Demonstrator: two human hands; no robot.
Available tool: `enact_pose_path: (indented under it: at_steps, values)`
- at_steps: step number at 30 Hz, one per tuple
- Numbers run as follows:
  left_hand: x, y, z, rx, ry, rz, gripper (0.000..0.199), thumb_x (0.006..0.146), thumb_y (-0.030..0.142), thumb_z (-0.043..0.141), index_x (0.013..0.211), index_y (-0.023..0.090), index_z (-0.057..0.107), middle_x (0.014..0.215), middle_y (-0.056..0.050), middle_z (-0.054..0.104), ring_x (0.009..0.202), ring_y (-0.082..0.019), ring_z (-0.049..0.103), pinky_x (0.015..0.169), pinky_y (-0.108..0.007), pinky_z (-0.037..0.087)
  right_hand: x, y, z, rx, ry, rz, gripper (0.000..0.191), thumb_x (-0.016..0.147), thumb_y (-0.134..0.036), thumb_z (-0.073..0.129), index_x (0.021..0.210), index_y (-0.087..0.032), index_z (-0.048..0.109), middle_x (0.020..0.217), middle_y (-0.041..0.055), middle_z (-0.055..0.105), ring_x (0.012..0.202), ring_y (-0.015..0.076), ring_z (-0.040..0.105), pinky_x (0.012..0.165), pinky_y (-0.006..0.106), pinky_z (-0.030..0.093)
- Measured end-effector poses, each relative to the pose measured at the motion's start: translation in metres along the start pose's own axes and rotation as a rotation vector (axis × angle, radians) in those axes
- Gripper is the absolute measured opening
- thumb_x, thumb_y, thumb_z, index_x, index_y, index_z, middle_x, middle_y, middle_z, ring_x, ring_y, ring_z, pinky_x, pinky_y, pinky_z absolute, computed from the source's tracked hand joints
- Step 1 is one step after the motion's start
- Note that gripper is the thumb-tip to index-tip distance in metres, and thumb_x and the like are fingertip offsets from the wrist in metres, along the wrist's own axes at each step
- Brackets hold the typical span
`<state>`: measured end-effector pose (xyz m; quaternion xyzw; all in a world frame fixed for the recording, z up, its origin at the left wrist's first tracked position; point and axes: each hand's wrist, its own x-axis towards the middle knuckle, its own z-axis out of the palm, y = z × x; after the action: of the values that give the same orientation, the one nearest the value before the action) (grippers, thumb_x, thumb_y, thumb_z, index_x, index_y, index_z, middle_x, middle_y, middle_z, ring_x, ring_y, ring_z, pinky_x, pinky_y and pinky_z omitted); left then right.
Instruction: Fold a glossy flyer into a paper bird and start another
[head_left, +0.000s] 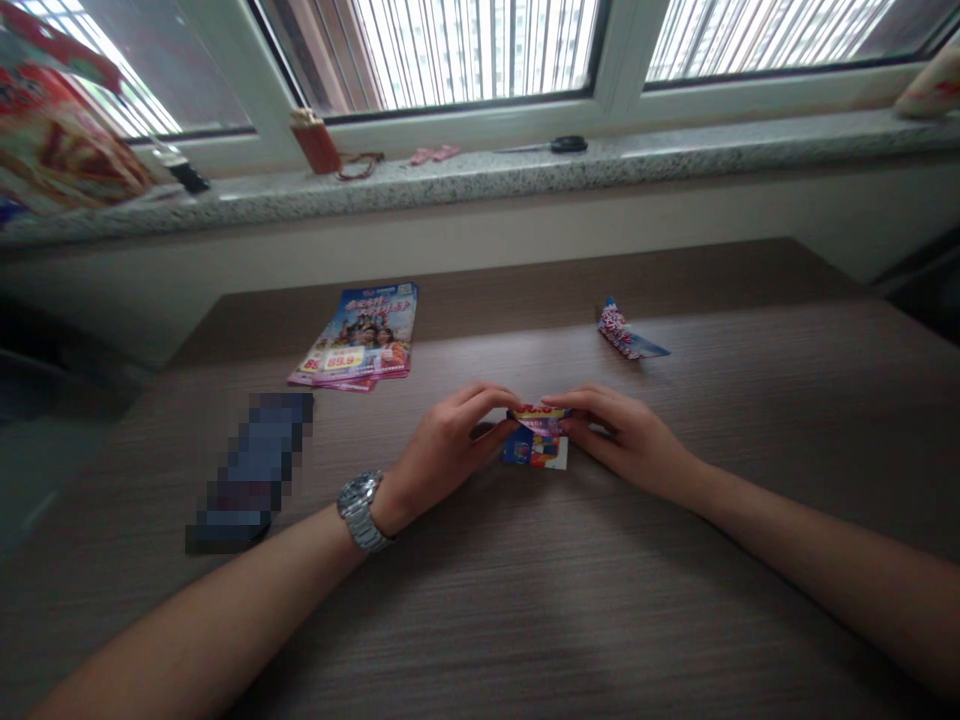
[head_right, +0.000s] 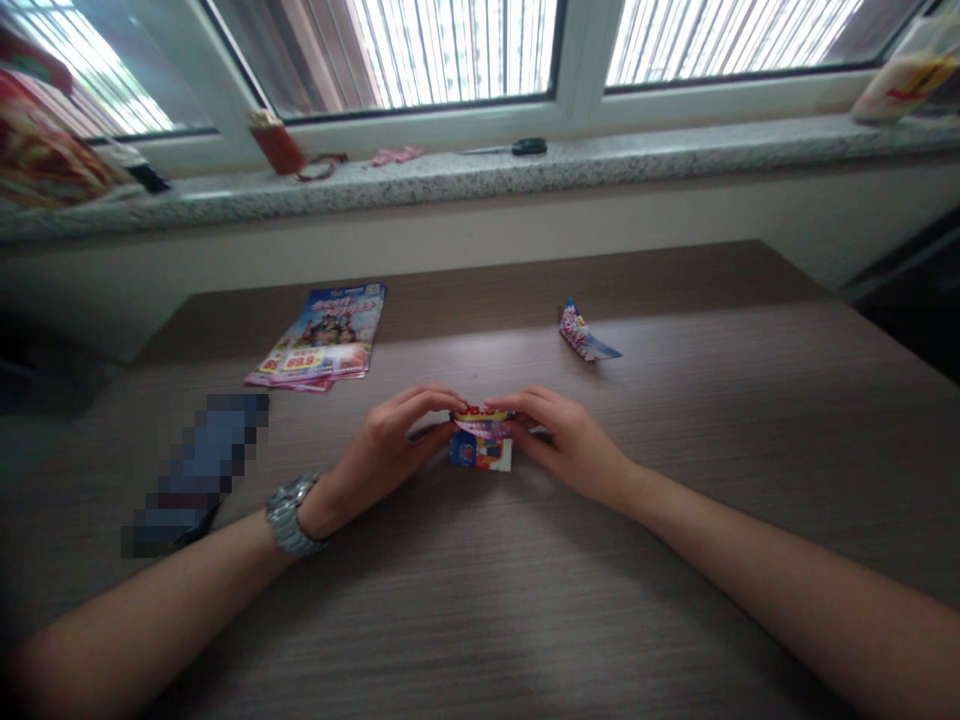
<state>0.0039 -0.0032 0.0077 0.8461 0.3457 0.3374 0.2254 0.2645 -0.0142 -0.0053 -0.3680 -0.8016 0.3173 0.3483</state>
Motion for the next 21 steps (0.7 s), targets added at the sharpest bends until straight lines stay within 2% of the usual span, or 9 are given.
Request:
enact_pose_path:
  at_steps: [2, 5, 13, 17, 21]
  values:
    - [-0.001, -0.001, 0.0001, 0.013, 0.004, -0.027, 0.015, 0.098, 0.021, 0.066, 0.112, 0.02, 0.064, 0.102, -0.003, 0.071, 0.093, -0.014, 0.068, 0.084, -0.028, 0.055, -0.0006, -0.001, 0.0008, 0.04, 0.012, 0.057, 0.033, 0.101, -0.027, 0.057, 0.133, -0.025, 0.061, 0.111, 0.0066, 0.07, 0.097, 0.019, 0.07, 0.085, 0.032, 0.059]
    - [-0.0016, -0.0021, 0.0004, 0.026, 0.026, -0.037, 0.013, 0.096, 0.021, 0.068, 0.109, 0.02, 0.065, 0.1, -0.002, 0.071, 0.09, -0.014, 0.068, 0.082, -0.026, 0.055, -0.0012, -0.0028, 0.0013, 0.07, 0.02, 0.12, 0.037, 0.099, -0.031, 0.06, 0.135, -0.024, 0.058, 0.105, 0.006, 0.072, 0.092, 0.0193, 0.072, 0.083, 0.033, 0.06]
    - [0.0006, -0.0013, -0.0018, 0.091, 0.094, -0.086, 0.013, 0.093, 0.018, 0.071, 0.104, 0.02, 0.064, 0.096, -0.001, 0.07, 0.086, -0.014, 0.066, 0.078, -0.026, 0.054, -0.0024, -0.0048, -0.0006, 0.078, 0.029, 0.153, 0.049, 0.097, -0.033, 0.063, 0.143, -0.026, 0.049, 0.104, 0.0039, 0.074, 0.082, 0.0169, 0.069, 0.072, 0.029, 0.057]
    - [0.0007, -0.001, -0.0036, 0.105, 0.117, -0.109, 0.011, 0.095, 0.019, 0.068, 0.105, 0.02, 0.064, 0.097, -0.002, 0.07, 0.087, -0.015, 0.066, 0.078, -0.028, 0.054, -0.0026, -0.0035, 0.0003, 0.061, 0.035, 0.169, 0.047, 0.097, -0.033, 0.062, 0.142, -0.027, 0.049, 0.096, 0.002, 0.073, 0.077, 0.0163, 0.069, 0.071, 0.029, 0.056]
    - [0.0007, 0.0, -0.0038, 0.081, 0.101, -0.101, 0.012, 0.095, 0.02, 0.066, 0.107, 0.019, 0.063, 0.099, -0.003, 0.069, 0.089, -0.015, 0.066, 0.08, -0.029, 0.054, -0.0017, -0.002, 0.0009, 0.097, 0.06, 0.179, 0.037, 0.098, -0.034, 0.061, 0.134, -0.027, 0.054, 0.1, 0.003, 0.074, 0.085, 0.0183, 0.071, 0.077, 0.031, 0.058]
